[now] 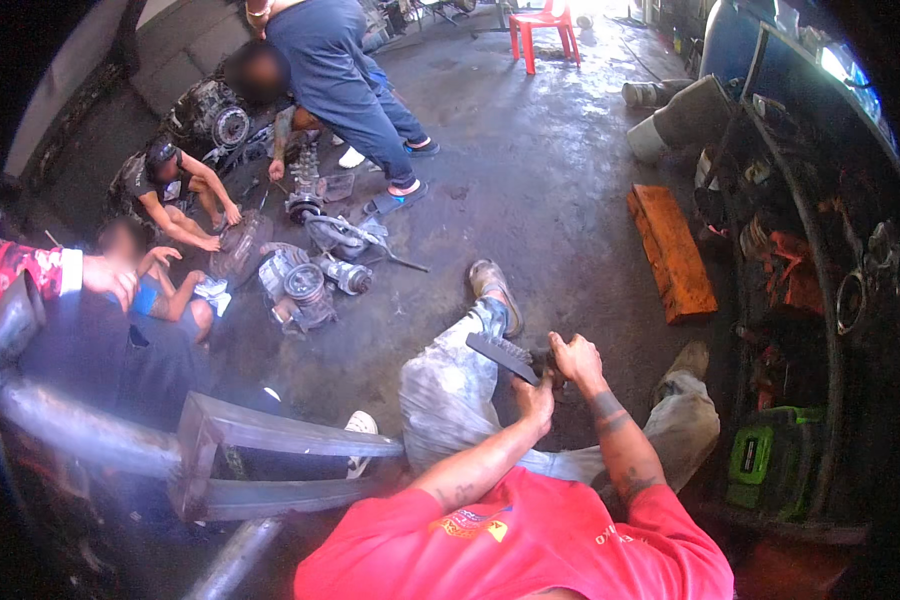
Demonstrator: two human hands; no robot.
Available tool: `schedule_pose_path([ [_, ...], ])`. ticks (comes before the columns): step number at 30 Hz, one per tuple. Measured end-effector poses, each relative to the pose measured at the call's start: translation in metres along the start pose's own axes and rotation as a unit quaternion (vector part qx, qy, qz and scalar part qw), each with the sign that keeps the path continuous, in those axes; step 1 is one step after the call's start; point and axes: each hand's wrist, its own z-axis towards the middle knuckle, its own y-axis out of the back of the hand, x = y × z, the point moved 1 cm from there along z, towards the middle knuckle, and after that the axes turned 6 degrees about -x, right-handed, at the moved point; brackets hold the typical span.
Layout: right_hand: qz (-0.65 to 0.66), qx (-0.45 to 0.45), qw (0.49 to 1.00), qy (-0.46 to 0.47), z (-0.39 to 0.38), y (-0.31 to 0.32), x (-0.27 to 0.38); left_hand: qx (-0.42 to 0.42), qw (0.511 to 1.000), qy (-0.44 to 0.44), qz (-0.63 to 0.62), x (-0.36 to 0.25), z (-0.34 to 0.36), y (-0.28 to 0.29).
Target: Cleaning a metal engine manifold using a wire brush while sitting on the workshop floor.
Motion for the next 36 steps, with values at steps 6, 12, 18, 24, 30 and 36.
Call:
schedule_pose_path([
  [6, 0.039, -0.005, 0.999, -0.006, 0.007, -0.007, -0.022, 0.066, 0.995, 0.066, 0.035, -0.043, -0.025, 0.005],
  [12, 0.096, 0.0, 0.995, 0.036, 0.013, -0.014, -0.022, 0.042, 0.997, 0.064, -0.026, -0.005, -0.006, -0.006],
  [18, 0.094, -0.012, 0.995, 0.013, 0.009, -0.016, -0.019, 0.051, 0.976, 0.073, -0.2, -0.012, -0.008, -0.007],
  [24, 0.102, 0.026, 0.994, -0.018, 0.002, -0.017, -0.017, 0.063, 0.976, 0.081, -0.191, 0.012, 0.022, -0.012],
  [30, 0.169, 0.071, 0.983, -0.022, 0.0, -0.021, -0.018, 0.043, 0.982, 0.114, -0.143, -0.023, 0.002, -0.009],
  [36, 0.127, 0.081, 0.988, -0.019, 0.017, -0.042, -0.032, 0.084, 0.985, 0.083, -0.123, -0.02, -0.001, -0.006],
])
